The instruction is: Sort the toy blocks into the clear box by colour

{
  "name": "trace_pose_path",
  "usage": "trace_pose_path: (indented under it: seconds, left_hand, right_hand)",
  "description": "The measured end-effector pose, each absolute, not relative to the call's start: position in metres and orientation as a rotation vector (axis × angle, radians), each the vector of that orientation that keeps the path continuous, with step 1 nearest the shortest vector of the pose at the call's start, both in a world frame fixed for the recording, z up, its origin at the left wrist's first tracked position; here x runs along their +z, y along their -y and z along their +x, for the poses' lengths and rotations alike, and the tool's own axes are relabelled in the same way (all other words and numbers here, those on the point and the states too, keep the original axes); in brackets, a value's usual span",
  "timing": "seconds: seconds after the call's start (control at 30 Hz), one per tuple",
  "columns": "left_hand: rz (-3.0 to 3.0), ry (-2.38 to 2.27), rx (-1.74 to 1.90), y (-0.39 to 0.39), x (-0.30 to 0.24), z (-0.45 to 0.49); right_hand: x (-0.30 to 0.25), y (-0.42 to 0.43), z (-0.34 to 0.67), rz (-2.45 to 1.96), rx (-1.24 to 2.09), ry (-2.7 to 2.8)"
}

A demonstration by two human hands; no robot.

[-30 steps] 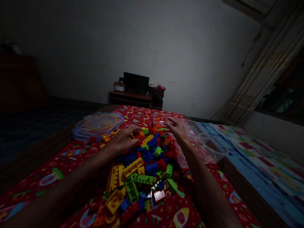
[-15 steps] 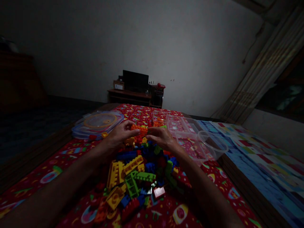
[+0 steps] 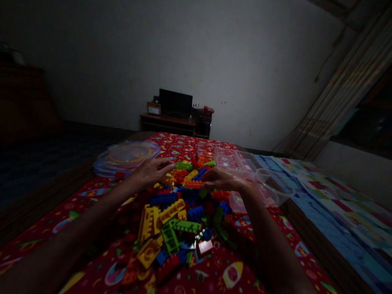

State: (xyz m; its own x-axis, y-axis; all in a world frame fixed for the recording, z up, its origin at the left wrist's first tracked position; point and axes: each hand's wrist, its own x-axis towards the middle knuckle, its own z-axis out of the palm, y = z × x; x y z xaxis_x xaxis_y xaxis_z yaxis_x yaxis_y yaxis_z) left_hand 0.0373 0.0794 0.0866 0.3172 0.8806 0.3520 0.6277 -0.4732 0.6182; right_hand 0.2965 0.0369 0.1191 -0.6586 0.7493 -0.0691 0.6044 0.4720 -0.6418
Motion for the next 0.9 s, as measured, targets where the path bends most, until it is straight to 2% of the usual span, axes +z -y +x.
trace_pose_path:
  seconds: [0.07, 0.27, 0.5, 0.6, 0.77, 0.9]
  left_hand:
    - [2.297, -1.330, 0.838, -0.082, 0.084, 0.036]
    - [2.446, -1.196, 0.586, -0.086, 0.073, 0.034]
    - [2.448, -1.321, 0.558, -0.087, 0.073, 0.030]
    - [2.432, -1.388, 0.676, -0.085, 0.080, 0.034]
    - [2.290, -1.405, 1.093, -0.077, 0.094, 0.038]
    - [2.119, -1.311, 1.177, -0.074, 0.098, 0.038]
  right_hand:
    - [0.116, -0.044, 0.303, -1.185, 1.021, 2.346]
    - [0.099, -0.076, 0.299, -1.190, 0.837, 1.401]
    - [0.091, -0.079, 0.296, -1.145, 0.903, 1.363]
    - [0.097, -0.076, 0.302, -1.184, 0.870, 1.368]
    - [0.113, -0.073, 0.337, -1.125, 0.671, 1.214]
    - [0.117, -0.069, 0.371, -1.090, 0.527, 1.094]
